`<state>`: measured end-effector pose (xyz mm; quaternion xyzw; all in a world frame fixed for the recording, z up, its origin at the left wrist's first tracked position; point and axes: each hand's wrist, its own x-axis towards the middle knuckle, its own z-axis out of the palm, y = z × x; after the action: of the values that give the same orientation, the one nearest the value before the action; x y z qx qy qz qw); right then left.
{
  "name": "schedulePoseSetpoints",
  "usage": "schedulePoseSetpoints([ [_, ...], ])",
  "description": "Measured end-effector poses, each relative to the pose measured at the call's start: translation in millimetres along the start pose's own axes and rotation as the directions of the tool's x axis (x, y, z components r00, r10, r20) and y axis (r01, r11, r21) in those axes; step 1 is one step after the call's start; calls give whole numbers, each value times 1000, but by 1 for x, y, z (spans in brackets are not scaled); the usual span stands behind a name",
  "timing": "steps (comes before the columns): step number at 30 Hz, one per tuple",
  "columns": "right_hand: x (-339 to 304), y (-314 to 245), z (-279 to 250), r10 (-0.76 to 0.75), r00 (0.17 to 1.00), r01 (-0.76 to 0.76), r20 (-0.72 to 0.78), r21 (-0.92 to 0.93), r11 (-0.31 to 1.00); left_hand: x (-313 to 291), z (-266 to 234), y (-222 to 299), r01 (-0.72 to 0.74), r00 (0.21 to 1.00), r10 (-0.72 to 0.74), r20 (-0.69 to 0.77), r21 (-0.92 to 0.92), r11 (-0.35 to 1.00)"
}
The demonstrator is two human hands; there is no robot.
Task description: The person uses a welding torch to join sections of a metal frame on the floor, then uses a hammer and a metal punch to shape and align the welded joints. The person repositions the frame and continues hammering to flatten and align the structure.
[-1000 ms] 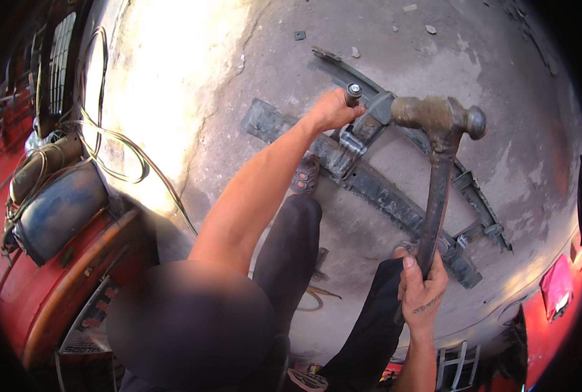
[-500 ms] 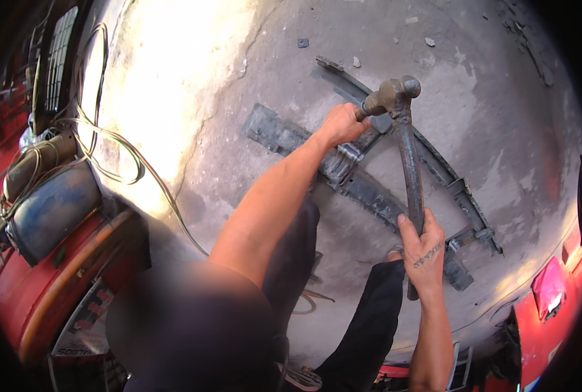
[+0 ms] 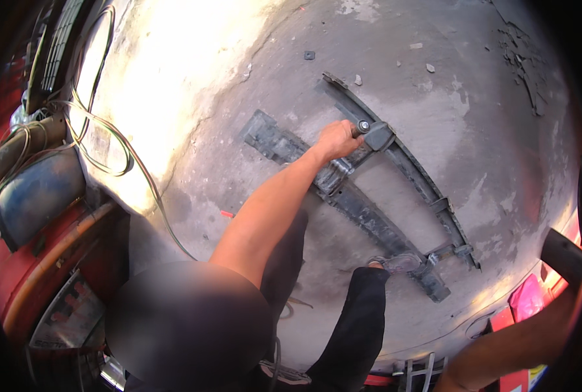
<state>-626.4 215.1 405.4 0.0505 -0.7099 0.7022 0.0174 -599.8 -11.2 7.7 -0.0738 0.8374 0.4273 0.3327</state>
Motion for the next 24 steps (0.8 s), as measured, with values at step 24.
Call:
schedulePoseSetpoints([
  [24, -203, 101, 13, 901, 372, -927, -225, -41, 372, -3, -34, -12, 18, 1000, -18, 2, -126, 992],
])
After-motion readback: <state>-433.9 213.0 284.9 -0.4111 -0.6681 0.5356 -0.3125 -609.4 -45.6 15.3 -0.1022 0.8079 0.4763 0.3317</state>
